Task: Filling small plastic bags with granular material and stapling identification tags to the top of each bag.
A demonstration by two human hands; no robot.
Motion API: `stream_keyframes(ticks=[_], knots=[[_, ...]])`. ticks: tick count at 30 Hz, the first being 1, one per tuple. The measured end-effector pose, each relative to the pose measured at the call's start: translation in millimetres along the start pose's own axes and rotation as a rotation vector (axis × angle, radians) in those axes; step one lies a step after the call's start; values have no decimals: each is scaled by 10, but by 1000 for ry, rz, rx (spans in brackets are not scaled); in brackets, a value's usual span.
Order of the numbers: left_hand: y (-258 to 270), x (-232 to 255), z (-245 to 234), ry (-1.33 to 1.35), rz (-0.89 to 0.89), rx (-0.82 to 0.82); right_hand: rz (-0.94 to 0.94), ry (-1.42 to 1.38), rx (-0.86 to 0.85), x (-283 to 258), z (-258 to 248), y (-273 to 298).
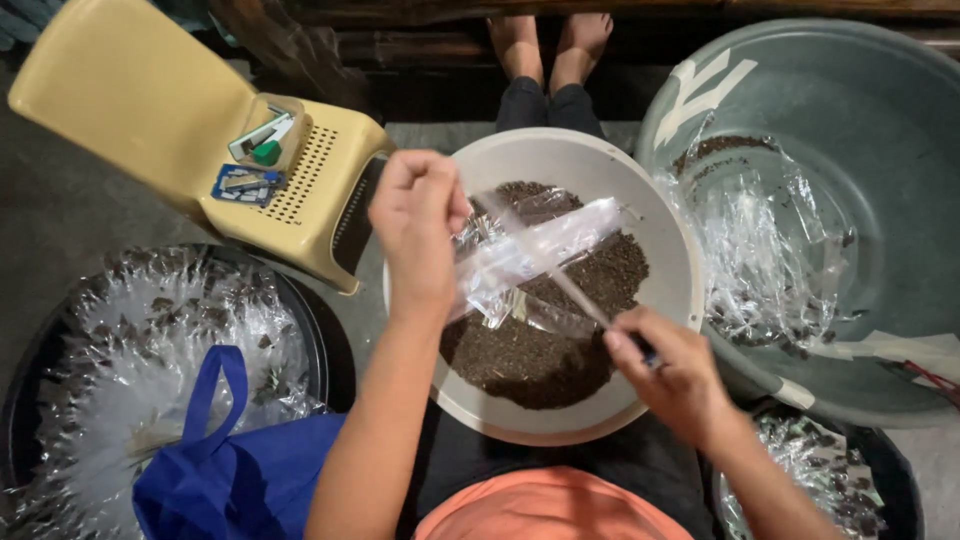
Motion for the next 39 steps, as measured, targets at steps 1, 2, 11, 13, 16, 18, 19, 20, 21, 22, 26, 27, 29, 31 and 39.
stream_keyframes(ticks=[1, 2, 11, 13, 16, 18, 19, 20, 21, 22, 26, 27, 29, 31, 39], knots=[[0, 15, 10, 47, 5, 41, -24, 65, 2, 73, -67, 21], [89, -133, 31, 50, 8, 40, -26, 67, 5, 262, -221, -35], [1473, -1662, 818, -1165, 618, -1209, 524, 709, -58, 2022, -948, -92], [1352, -1741, 819, -1052, 478, -1161, 285, 445, 212, 1773, -1031, -150], [936, -901, 852, -630, -126, -946, 499, -27, 155, 1078, -918, -201], [816, -741, 775, -542, -215, -835, 660, -46, 69, 385, -710, -287], [732, -670, 701, -451, -296, -723, 816, -64, -14, 78, -573, -278], [723, -660, 679, -452, -294, -721, 814, -65, -15, 138, -425, -226], [649, -461, 668, -377, -88, -658, 558, -336, -105, -6, -139, -316], [608, -255, 614, -303, 113, -589, 293, -597, -201, -213, 96, -351], [758, 603, 534, -112, 138, -650, -81, -445, -400, -579, 498, -530], [755, 829, 431, 96, 164, -599, -87, -397, -421, -483, 565, -594], [729, 1148, 256, 301, 189, -537, -94, -348, -448, -365, 610, -682], [672, 1380, 109, 424, 185, -494, 239, -30, -633, 22, 714, -631], [971, -79, 178, 148, -31, -443, 712, -651, -445, 488, 779, -325]])
Point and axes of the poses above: each hand's wrist, its own y-axis away from the middle knuckle, its own z-axis out of the palm, x = y × z, the point moved 9 cm from there along -y, towards the middle knuckle, and after that the axes turned 8 degrees about y, right-handed, at the moved point
